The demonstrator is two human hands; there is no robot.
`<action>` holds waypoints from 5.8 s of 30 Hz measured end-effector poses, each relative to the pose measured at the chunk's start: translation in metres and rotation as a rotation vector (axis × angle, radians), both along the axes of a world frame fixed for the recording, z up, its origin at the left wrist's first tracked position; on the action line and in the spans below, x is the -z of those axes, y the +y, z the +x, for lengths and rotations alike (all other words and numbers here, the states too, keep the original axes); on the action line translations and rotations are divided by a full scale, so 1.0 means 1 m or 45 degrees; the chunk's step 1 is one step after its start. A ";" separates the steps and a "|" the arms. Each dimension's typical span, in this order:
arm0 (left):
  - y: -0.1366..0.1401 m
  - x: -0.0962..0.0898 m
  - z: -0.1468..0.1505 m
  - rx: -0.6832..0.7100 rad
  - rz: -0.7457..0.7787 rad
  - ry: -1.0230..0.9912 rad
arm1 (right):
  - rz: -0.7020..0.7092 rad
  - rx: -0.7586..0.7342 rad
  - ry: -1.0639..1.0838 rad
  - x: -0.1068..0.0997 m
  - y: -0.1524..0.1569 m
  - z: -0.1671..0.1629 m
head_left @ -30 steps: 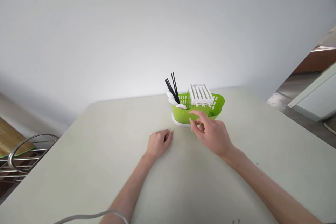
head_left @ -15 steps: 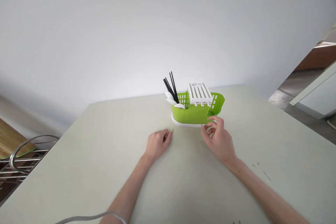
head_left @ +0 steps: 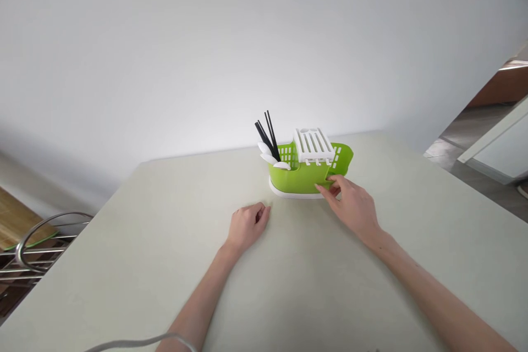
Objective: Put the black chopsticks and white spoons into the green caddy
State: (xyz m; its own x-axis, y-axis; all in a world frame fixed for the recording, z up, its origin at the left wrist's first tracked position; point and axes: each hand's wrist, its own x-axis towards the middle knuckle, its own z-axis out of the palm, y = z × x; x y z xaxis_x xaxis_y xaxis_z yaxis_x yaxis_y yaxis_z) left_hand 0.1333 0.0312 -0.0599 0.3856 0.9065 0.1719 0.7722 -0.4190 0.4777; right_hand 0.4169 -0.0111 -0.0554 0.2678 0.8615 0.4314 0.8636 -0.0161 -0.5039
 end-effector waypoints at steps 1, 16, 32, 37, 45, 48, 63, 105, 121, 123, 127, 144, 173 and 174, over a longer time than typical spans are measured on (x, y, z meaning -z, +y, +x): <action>0.000 0.000 0.000 -0.001 -0.003 0.000 | 0.009 0.000 -0.008 0.001 0.000 0.000; 0.000 0.005 -0.011 -0.003 0.009 0.004 | -0.018 0.045 -0.017 0.011 0.005 0.009; 0.005 0.029 -0.090 0.012 0.036 -0.024 | -0.103 0.092 0.033 0.040 0.029 0.072; 0.005 0.033 -0.100 0.022 0.045 -0.038 | -0.229 0.109 0.191 0.037 0.029 0.098; 0.005 0.033 -0.100 0.026 0.028 -0.053 | -0.162 0.055 0.305 0.045 0.015 0.094; 0.005 0.033 -0.099 0.021 0.020 -0.056 | -0.064 0.101 0.415 0.057 0.004 0.078; 0.005 0.031 -0.097 0.031 0.026 -0.003 | -0.214 -0.062 0.448 0.063 -0.023 -0.003; 0.006 0.029 -0.094 0.076 0.150 0.046 | -0.190 -0.113 0.235 0.067 -0.028 -0.002; 0.006 0.031 -0.095 0.067 0.147 0.064 | 0.127 0.096 0.340 0.075 -0.024 0.003; 0.006 0.031 -0.095 0.068 0.154 0.063 | 0.155 0.121 0.359 0.075 -0.024 0.004; 0.005 0.030 -0.094 0.068 0.159 0.063 | 0.215 0.128 0.422 0.073 -0.023 0.004; 0.006 0.031 -0.094 0.065 0.135 0.049 | 0.214 0.103 0.471 0.072 -0.011 0.008; 0.005 0.030 -0.091 0.064 0.077 0.033 | -0.027 0.121 0.169 0.043 0.016 0.048; 0.005 0.029 -0.089 0.059 0.072 0.033 | -0.049 0.109 0.160 0.041 0.014 0.047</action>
